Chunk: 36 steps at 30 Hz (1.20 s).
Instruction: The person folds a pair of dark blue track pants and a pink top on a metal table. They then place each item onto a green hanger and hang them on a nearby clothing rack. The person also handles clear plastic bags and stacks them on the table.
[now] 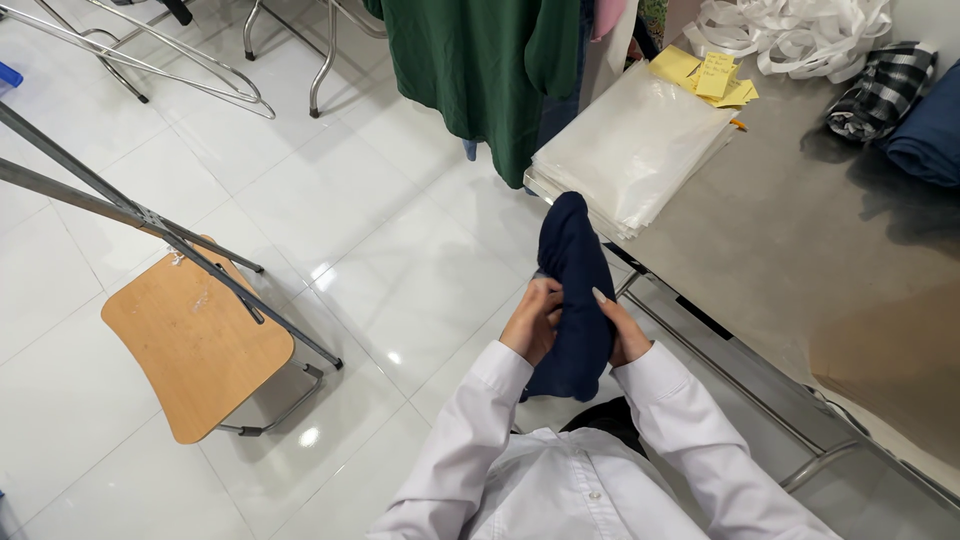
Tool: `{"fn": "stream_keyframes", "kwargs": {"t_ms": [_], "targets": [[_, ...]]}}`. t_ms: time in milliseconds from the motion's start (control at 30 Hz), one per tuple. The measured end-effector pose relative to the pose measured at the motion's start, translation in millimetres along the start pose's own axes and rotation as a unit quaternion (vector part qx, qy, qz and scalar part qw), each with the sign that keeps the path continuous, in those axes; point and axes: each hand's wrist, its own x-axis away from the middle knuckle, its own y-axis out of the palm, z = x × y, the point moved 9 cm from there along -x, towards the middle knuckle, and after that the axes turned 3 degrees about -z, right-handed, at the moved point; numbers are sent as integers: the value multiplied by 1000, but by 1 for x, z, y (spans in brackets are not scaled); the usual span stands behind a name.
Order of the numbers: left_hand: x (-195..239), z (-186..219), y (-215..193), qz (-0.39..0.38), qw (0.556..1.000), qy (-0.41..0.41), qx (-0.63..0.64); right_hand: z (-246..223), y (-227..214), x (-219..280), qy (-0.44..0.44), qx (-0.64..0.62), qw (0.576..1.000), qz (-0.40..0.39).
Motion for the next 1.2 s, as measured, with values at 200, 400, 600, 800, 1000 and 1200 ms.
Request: {"fn": "stream_keyframes", "kwargs": {"t_ms": [200,400,600,800,1000,1200], "targets": [[-10,-19,-39,97,994,22,36,10,-5,-10,3,-22,1000,-11],[14,35,18,110,992,-42,-42,-11,10,-3,-33,-43,997,-46],[9,60,15,202,955,-74,-206,-48,19,-4,-192,108,968,-117],[20,87,45,148,941,-79,-294,-58,50,15,-219,380,882,-173],[3,38,6,11,986,-7,-167,-85,16,-11,-251,432,863,-67],[30,97,-6,184,877,201,-396,-95,-2,-19,-243,399,877,-115]]}}
